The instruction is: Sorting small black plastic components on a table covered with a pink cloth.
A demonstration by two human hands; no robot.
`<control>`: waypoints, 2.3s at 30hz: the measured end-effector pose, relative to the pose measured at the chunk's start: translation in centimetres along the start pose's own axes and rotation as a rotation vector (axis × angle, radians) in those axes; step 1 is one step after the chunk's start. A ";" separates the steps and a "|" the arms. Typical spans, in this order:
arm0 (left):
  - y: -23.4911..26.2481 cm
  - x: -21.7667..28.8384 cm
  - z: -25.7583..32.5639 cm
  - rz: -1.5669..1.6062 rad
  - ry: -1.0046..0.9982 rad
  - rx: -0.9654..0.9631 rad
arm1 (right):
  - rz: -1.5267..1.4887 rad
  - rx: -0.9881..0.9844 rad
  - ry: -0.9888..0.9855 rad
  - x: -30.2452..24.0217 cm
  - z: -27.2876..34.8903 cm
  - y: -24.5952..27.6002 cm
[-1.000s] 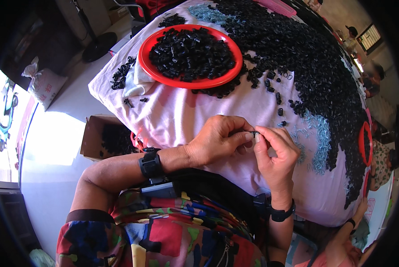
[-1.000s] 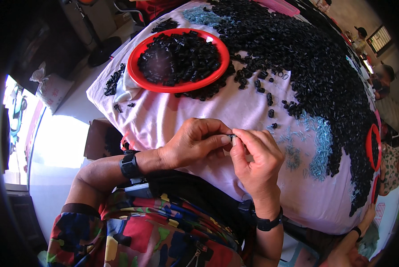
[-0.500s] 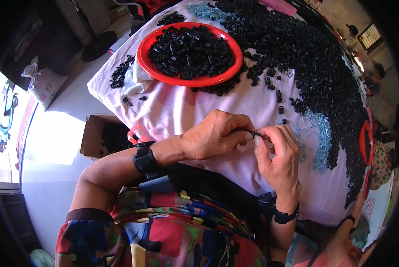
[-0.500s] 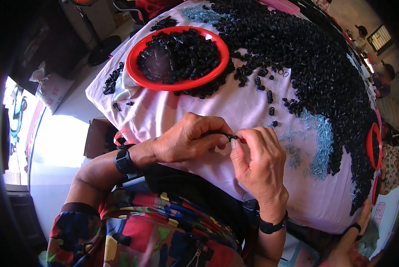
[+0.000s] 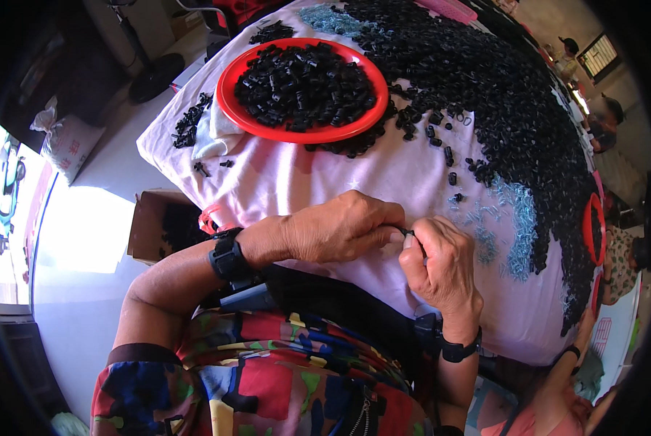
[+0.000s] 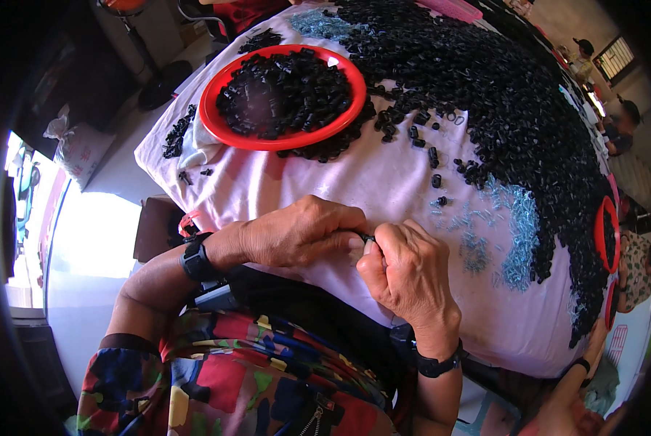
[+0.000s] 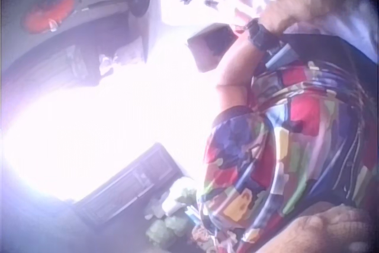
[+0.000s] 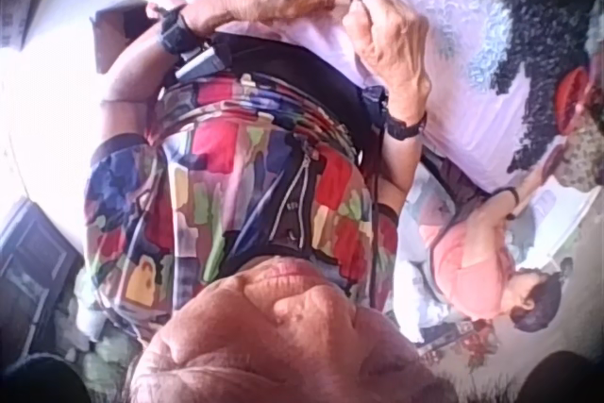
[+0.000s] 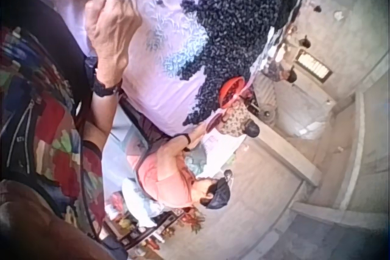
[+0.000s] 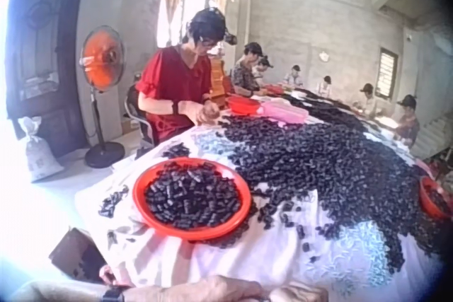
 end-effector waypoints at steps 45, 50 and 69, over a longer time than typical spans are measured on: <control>1.4 -4.3 0.8 0.693 0.523 0.159 | 0.099 -0.007 -0.024 1.0 0.1 -0.9; 0.5 -4.0 0.6 0.732 0.492 0.113 | -0.072 0.176 -0.126 1.1 0.0 0.8; -1.6 -3.2 0.5 0.892 0.462 0.025 | 0.059 0.216 0.061 -1.3 -0.2 1.2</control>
Point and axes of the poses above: each hand's wrist, its own z-axis away from the middle knuckle, its own y-axis out of the back of the hand, x = y × z, the point moved 6 cm from there along -z, towards the middle knuckle, and after that the axes turned 5 degrees about x, right-handed, at the moved point
